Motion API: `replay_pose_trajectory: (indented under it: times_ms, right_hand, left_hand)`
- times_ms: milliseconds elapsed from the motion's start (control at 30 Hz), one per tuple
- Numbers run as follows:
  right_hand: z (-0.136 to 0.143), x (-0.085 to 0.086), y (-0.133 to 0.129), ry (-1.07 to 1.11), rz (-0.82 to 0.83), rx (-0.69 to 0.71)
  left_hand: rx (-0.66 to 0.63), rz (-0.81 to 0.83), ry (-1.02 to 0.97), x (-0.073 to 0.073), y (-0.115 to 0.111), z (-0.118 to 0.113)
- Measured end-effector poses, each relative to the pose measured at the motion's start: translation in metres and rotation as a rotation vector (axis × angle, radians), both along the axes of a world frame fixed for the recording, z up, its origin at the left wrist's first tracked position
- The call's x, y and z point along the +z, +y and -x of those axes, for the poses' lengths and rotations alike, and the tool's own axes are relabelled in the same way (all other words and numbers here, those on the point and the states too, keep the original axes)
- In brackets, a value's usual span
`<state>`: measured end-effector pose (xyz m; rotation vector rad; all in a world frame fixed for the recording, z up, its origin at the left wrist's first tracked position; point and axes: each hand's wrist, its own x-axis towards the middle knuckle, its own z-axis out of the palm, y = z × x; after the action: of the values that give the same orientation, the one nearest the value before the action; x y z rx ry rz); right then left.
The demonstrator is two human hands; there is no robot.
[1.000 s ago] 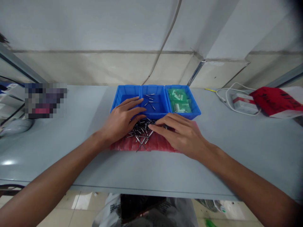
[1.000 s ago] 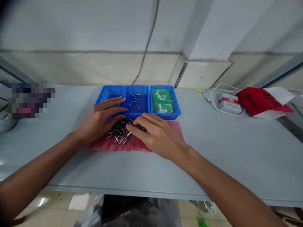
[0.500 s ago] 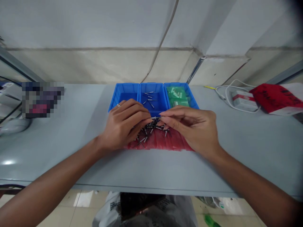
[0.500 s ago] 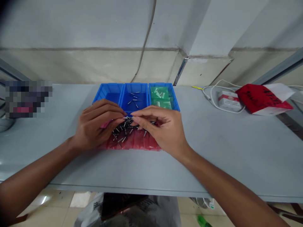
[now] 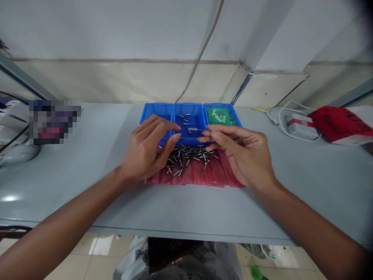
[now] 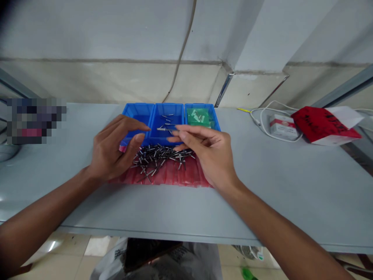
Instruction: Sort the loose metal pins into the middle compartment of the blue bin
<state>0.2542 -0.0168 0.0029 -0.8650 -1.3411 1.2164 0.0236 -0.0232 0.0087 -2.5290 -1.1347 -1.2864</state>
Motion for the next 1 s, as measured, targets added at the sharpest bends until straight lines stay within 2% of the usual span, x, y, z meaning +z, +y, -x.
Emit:
replay_pose_trajectory:
  times_ms: [100,200,267,333,400,467,600,833,1000]
  right_hand:
    - [-0.001,0.001,0.001,0.06,0.019,0.084]
    - [-0.004,0.003,-0.002,-0.109,-0.087,0.118]
    - [-0.007,0.002,-0.004,-0.319,-0.265,0.088]
    - [-0.009,-0.002,-0.002,-0.545,-0.533,0.072]
    - [-0.011,-0.008,0.001,-0.759,-0.778,0.117]
    - [-0.011,-0.014,0.004,-0.926,-0.886,0.19]
    - [-0.009,-0.019,0.006,-1.06,-0.874,0.237]
    - [-0.008,-0.016,0.005,-1.059,-0.944,0.182]
    - [-0.008,-0.018,0.002,-1.063,-0.984,0.209]
  left_hand:
    - [0.055,-0.021,0.009,0.001,0.002,0.003]
    - [0.068,-0.028,0.017,-0.001,0.003,0.005]
    - [0.064,-0.028,0.021,-0.002,0.004,0.005]
    - [0.059,-0.031,0.022,-0.002,0.004,0.005]
    - [0.055,-0.035,0.022,-0.002,0.004,0.004]
    - [0.057,-0.037,0.024,-0.002,0.004,0.004]
    - [0.059,-0.038,0.021,-0.002,0.005,0.004]
    - [0.055,-0.022,0.023,-0.003,0.006,0.004]
    - [0.045,-0.026,0.032,-0.003,0.005,0.005]
